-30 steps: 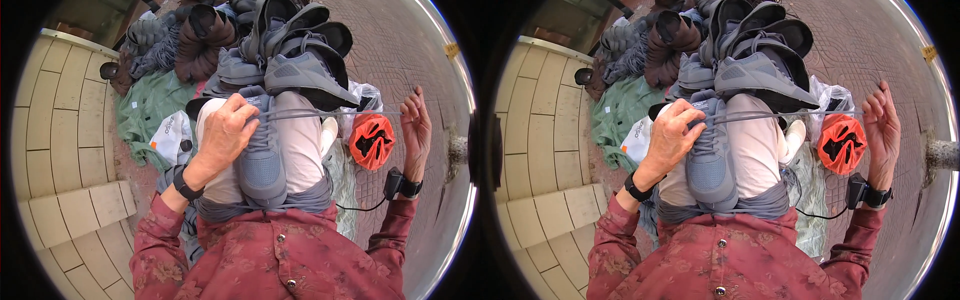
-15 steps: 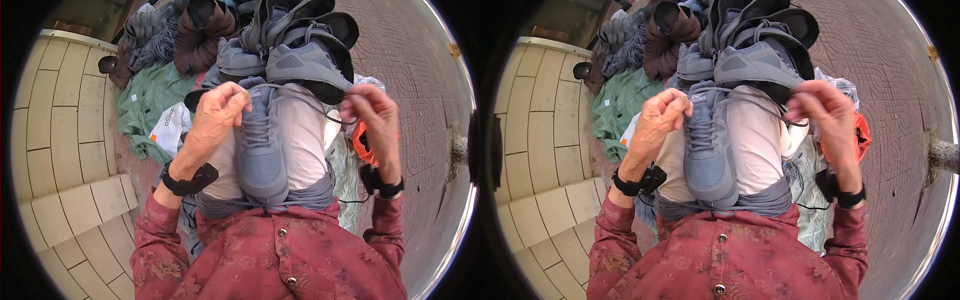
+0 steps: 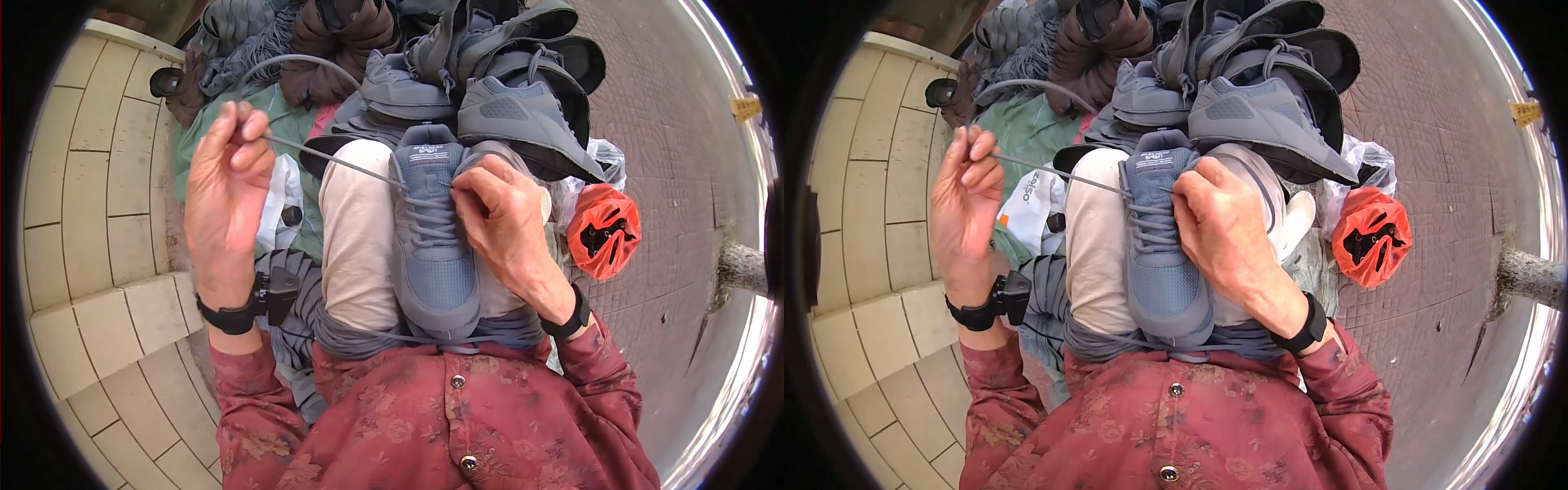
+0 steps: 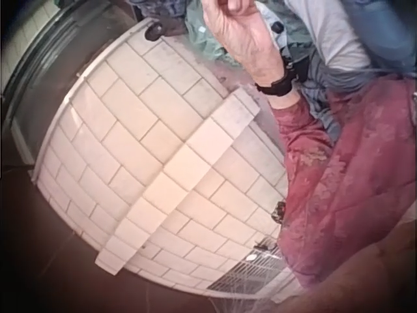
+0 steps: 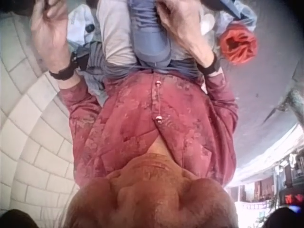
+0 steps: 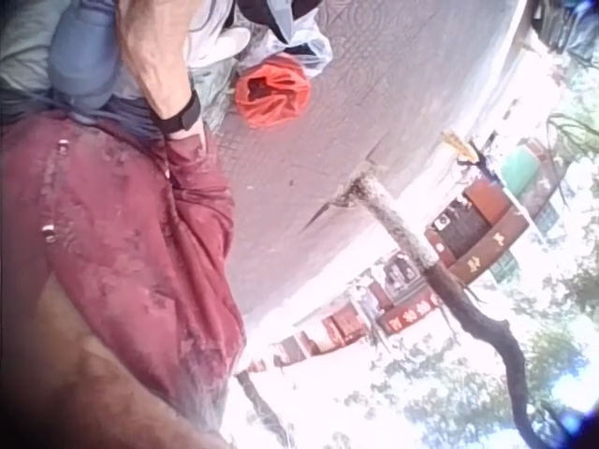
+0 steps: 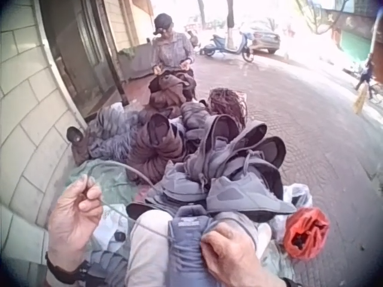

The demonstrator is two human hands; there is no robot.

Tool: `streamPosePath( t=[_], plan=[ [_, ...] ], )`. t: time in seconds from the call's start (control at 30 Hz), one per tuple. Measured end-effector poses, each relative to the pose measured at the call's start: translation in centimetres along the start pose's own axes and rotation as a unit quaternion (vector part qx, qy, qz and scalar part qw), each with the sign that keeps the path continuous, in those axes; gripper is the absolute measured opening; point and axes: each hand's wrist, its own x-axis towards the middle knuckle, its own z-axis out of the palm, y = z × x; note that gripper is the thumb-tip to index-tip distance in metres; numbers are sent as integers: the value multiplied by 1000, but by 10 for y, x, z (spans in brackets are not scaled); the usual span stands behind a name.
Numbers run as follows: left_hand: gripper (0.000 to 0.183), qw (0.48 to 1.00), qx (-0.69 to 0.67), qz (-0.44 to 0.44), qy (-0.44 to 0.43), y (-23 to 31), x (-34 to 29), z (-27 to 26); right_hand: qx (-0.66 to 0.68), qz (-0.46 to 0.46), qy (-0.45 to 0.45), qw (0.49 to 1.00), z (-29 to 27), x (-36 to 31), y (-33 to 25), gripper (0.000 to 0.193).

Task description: Handling, lacing, and assembling grey sneaker components on an outdoor sidewalk work area.

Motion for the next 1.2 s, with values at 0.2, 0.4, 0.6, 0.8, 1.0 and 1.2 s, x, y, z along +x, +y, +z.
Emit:
streamPosePath(
  t=[0.2,0.4,0.6,0.8,1.0,1.2],
  plan=[
    [17,999,-24,39,24,11,-22,-25,-151,26,-32,988,7,11,-20,7],
    [17,996,-39,46,72,7,-39,-48,-133,4,-85,987,12,18,-13,6],
    [17,991,-98,26,85,-4,-45,-75,103,111,-155,976,0,23,5,5],
    [16,981,-140,24,131,-3,-47,-86,-163,-68,-114,978,19,25,-7,7],
    [16,979,-135,42,147,8,-60,-120,-156,-82,-115,978,14,19,-7,10],
    [17,980,-118,34,157,8,-62,-119,-124,-47,-20,991,28,19,0,19]
  ],
)
